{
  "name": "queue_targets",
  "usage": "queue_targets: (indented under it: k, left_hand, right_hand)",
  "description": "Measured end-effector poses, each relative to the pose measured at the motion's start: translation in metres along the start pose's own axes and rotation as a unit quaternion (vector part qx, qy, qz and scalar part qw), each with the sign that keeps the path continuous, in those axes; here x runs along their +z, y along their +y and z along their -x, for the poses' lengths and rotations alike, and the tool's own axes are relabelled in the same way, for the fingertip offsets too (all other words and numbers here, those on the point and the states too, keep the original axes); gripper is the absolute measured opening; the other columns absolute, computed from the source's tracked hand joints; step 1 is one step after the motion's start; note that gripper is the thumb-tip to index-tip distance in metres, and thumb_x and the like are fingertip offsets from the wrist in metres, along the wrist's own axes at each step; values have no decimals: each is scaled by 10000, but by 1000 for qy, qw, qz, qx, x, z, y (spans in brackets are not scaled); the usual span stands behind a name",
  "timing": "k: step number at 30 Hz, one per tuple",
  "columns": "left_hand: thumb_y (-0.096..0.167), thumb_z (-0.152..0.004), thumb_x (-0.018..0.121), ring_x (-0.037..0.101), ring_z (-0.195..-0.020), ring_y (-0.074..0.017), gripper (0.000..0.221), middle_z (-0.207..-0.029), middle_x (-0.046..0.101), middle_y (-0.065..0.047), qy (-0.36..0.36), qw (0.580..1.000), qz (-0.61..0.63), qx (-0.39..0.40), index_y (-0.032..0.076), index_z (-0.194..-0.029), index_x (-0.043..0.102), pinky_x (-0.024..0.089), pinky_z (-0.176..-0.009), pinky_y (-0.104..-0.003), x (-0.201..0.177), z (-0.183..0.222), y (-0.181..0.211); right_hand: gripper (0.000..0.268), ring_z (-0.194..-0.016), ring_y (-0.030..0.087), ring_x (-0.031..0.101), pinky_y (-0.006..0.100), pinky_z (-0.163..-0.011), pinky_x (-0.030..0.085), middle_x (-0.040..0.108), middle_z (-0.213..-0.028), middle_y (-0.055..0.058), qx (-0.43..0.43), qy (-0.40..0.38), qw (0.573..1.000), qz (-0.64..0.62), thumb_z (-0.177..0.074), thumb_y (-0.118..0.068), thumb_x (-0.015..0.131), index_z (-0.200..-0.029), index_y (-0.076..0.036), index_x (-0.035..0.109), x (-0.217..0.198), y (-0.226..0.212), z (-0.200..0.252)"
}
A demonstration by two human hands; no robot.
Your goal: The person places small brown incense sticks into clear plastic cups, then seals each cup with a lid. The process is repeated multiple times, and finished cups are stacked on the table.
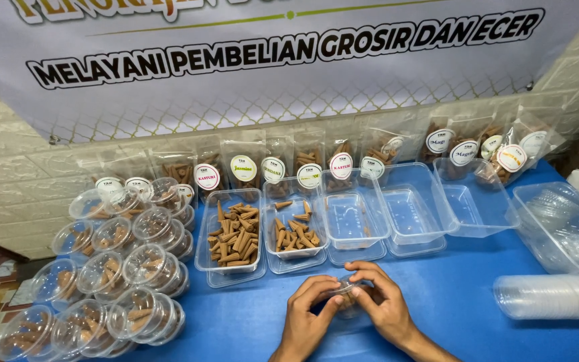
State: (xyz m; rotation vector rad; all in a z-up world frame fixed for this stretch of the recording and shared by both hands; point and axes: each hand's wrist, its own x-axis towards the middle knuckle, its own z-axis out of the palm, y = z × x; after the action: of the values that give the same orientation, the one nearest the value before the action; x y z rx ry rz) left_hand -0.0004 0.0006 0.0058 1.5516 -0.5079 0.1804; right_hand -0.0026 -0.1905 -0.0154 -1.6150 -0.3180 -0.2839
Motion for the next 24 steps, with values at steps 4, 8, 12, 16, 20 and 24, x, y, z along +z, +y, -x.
queue_targets:
  k: [4, 8, 12, 16, 20, 24]
  left_hand:
    - [153, -921, 744, 747, -1019, -206, 198, -1099, 731, -113, -7, 1000, -24, -7, 48, -1088, 762, 638, -890, -286, 1, 1, -1]
    - [177, -931, 736, 749, -1030, -195, 211, -1112, 723, -107, -11, 999, -17, -32, 51, -1100, 745, 653, -897, -286, 2, 2, -3]
    - [167, -910, 750, 753, -1026, -192, 188, -1108, 743, -98, 4, 999, -9, -46, 70, -1071, 761, 638, -880, -273, 2, 2, -11]
    - [176, -904, 744, 747, -1051, -197, 199, -1116, 748, -96, 3, 998, -9, -60, 79, -1076, 767, 627, -894, -276, 0, 1, -12]
    - [174, -908, 731, 747, -1084, -201, 211, -1148, 751, -90, 3, 996, -2, -85, 80, -1093, 769, 634, -920, -289, -1, 1, -13]
    - [164, -920, 709, 736, -1101, -214, 224, -1162, 752, -102, -7, 998, -26, -52, 69, -1117, 759, 599, -962, -298, -1, 0, -11]
  right_hand:
    - [115, -1153, 228, 697, 289, -849, 603, 681, -1282, 159, -1, 8, 1000, 5, -921, -104, 664, -1026, -92, 710, 0, 6, 1]
    - [125, -1033, 198, 735, 277, -799, 619, 692, -1248, 143, -12, 6, 1000, 26, -909, -104, 676, -1021, -78, 724, 1, 5, 1]
    - [150, -1120, 215, 718, 288, -858, 616, 694, -1245, 135, -16, 3, 999, 36, -909, -132, 681, -1041, -86, 734, 1, 2, 1]
    - [192, -1158, 229, 699, 297, -877, 608, 689, -1248, 147, -10, -6, 1000, 22, -926, -117, 650, -1093, -71, 733, 0, 1, 1]
    - [283, -1255, 262, 646, 344, -1032, 538, 694, -1264, 151, -15, -10, 1000, 15, -945, -178, 634, -1185, -46, 702, -1, 0, -1]
    - [239, -1228, 259, 656, 377, -1082, 484, 719, -1230, 132, -37, 0, 998, 49, -954, -196, 617, -1123, -60, 718, -2, -1, -3]
